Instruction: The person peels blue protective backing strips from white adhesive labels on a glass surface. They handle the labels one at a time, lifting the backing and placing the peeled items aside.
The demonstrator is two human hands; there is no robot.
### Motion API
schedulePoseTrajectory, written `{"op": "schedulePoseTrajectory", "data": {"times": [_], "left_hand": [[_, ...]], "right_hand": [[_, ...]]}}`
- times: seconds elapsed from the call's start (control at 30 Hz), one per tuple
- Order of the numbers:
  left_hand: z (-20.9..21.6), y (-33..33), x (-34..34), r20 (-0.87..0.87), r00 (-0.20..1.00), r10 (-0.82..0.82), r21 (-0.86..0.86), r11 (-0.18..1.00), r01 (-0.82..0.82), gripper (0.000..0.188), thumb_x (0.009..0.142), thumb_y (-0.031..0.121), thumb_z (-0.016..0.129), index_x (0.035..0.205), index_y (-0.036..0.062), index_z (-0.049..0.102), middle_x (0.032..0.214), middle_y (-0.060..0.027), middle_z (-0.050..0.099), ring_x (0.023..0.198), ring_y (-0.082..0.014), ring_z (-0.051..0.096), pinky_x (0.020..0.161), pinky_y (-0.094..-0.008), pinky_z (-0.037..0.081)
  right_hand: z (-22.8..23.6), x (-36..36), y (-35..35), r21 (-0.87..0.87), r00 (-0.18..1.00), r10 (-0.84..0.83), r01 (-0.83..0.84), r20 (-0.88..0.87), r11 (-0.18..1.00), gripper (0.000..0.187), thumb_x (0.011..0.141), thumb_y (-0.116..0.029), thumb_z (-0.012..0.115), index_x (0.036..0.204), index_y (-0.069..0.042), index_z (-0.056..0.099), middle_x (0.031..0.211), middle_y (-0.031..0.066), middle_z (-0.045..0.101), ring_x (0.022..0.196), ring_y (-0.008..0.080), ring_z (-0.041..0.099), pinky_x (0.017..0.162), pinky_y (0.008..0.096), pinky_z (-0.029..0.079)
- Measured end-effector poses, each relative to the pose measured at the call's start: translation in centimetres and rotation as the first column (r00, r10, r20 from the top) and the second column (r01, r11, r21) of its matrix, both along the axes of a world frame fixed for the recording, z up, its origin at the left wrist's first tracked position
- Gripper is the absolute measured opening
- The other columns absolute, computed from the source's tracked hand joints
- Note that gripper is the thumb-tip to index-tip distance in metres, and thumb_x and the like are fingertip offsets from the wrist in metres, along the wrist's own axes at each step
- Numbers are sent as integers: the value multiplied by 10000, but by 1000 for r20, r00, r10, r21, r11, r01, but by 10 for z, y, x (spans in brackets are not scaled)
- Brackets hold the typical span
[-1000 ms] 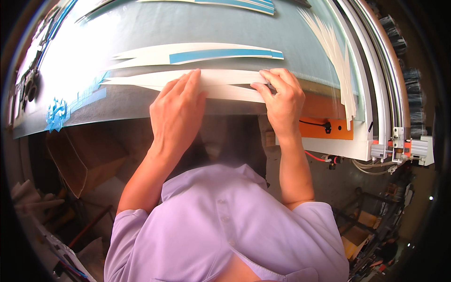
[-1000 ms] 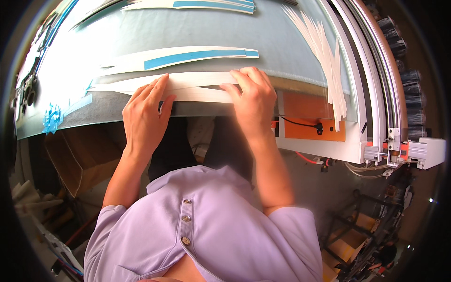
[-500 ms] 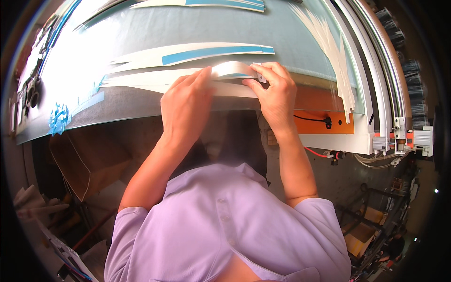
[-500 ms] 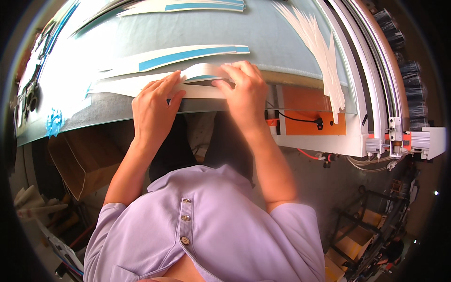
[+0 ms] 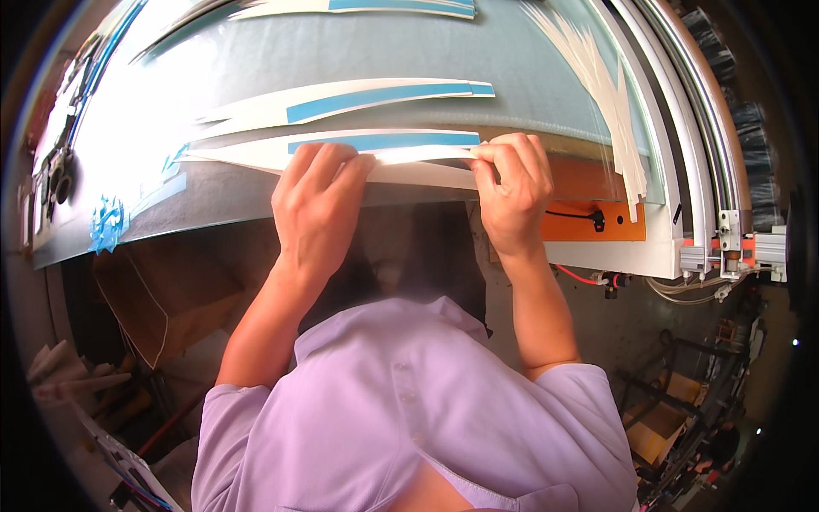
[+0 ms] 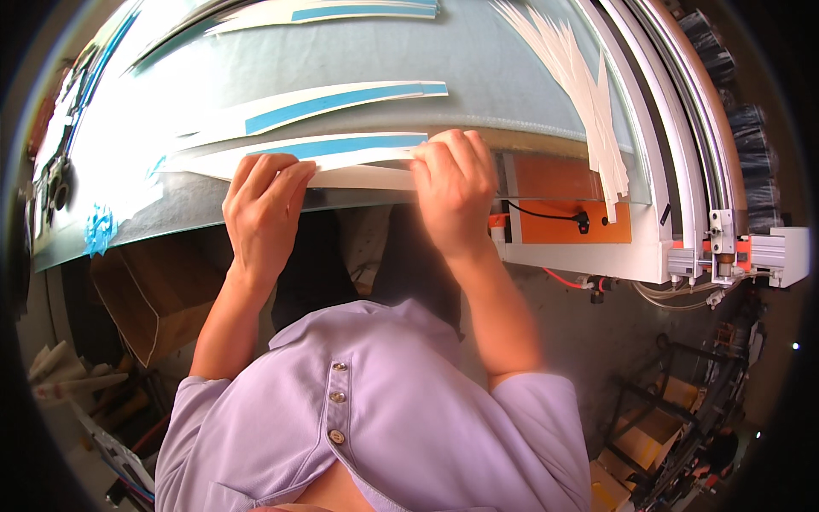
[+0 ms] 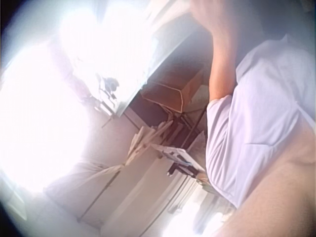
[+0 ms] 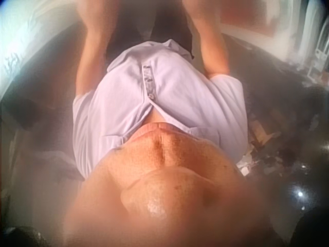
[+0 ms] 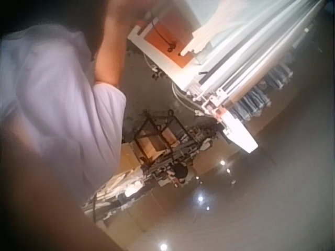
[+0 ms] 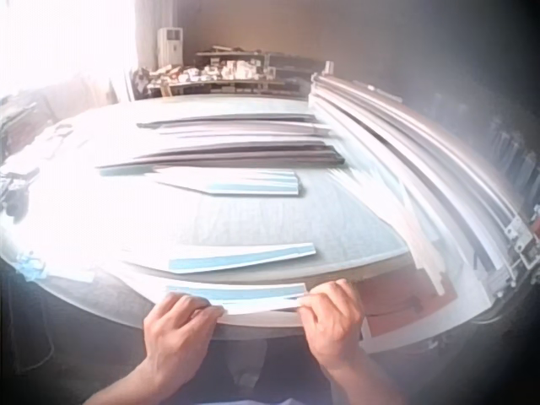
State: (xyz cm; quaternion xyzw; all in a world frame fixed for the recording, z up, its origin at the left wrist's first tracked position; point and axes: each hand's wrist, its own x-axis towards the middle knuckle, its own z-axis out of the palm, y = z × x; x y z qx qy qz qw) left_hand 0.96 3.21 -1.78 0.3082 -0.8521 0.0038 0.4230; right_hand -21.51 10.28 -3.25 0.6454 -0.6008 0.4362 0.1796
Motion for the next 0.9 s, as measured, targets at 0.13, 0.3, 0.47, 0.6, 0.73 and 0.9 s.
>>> {"op": "schedulePoseTrajectory", "data": {"times": [0.13,0.3,0.47,0.6,0.73,0.9], "left_hand": [[-5,2,6,-4,1000,-19,65,998,19,208,785,-43,826,951,65,764,896,-50,694,811,-259,645,701,-369,537],[1,-3,5,-28,999,-30,98,995,33,197,804,-40,814,971,51,766,877,-66,692,798,-265,649,702,-367,536],[1,-7,3,-19,998,-54,39,998,54,232,757,-32,770,955,85,741,909,-38,665,822,-259,633,673,-376,532],[2,-3,9,61,993,-100,37,994,98,189,754,43,822,919,91,743,915,-27,658,833,-253,632,672,-368,523],[2,-2,14,154,979,-135,138,984,114,237,767,115,885,969,71,770,929,-49,695,835,-259,652,707,-385,540],[13,-2,-21,124,971,-205,191,965,179,322,813,159,860,1096,43,763,1067,-74,713,975,-295,656,839,-412,558]], "right_hand": [[4,2,5,12,985,92,-95,145,995,151,774,46,813,801,-37,689,811,76,649,758,265,612,643,387,492],[12,-3,9,91,949,104,-136,296,987,122,793,42,832,840,-25,742,797,72,673,743,241,627,628,351,492],[14,-7,10,114,948,109,-148,298,982,124,797,18,836,878,-34,758,842,76,697,762,252,638,632,359,491],[21,-12,13,35,957,64,-77,284,996,138,873,53,766,992,-15,782,927,99,723,787,231,666,676,334,528],[15,-27,22,118,903,-38,-14,427,993,210,932,107,674,1078,8,787,1010,120,743,827,203,694,737,308,560],[10,-16,14,173,833,-141,56,536,983,359,897,101,723,1233,-26,715,889,109,768,787,214,738,730,324,562]]}}
